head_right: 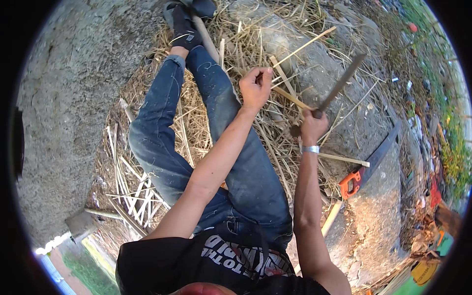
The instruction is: The person shapes thin bamboo sticks by shaving them with a large knife and then saws through several pieces of bamboo.
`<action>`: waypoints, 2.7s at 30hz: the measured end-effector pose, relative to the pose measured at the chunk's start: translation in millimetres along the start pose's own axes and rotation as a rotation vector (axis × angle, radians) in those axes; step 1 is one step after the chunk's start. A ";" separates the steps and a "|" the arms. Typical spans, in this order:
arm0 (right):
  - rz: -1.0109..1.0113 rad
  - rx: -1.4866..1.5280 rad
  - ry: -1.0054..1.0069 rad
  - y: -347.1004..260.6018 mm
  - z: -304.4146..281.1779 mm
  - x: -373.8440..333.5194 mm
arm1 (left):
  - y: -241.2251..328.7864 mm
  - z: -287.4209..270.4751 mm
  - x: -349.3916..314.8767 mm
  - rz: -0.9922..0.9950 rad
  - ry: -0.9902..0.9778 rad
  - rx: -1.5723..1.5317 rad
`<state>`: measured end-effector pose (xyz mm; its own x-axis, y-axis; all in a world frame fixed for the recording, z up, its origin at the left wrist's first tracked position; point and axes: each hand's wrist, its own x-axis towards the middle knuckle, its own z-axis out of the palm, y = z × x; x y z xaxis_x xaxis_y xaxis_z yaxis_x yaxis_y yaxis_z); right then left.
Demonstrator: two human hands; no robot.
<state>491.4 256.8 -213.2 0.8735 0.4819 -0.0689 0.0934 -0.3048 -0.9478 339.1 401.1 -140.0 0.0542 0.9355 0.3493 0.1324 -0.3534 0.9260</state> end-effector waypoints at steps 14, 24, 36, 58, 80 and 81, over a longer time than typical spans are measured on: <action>0.004 0.144 -0.203 -64.9 -4.5 -39.4 | 181.5 -319.1 55.3 0.211 1.083 -0.004; 0.110 -0.058 -0.578 -29.1 256.7 -139.1 | 193.1 -456.1 -85.7 0.198 1.228 0.243; -0.059 -0.439 -0.472 -53.6 322.4 -131.8 | 161.8 -384.9 -55.2 0.165 0.945 0.045; -0.154 -0.385 -0.680 -75.6 296.0 -120.9 | 165.4 -247.9 -84.2 0.081 0.480 -0.123; 0.377 0.070 0.402 12.6 -76.9 97.6 | 65.4 51.0 2.9 0.071 -0.749 0.360; 0.433 0.149 0.347 8.0 -85.9 90.3 | 58.3 66.1 -6.0 0.123 -0.782 0.390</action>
<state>612.0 227.3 -200.3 0.9252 0.0331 -0.3780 -0.3540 -0.2829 -0.8914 411.9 374.7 -97.6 0.7333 0.6704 0.1135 0.4012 -0.5614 0.7237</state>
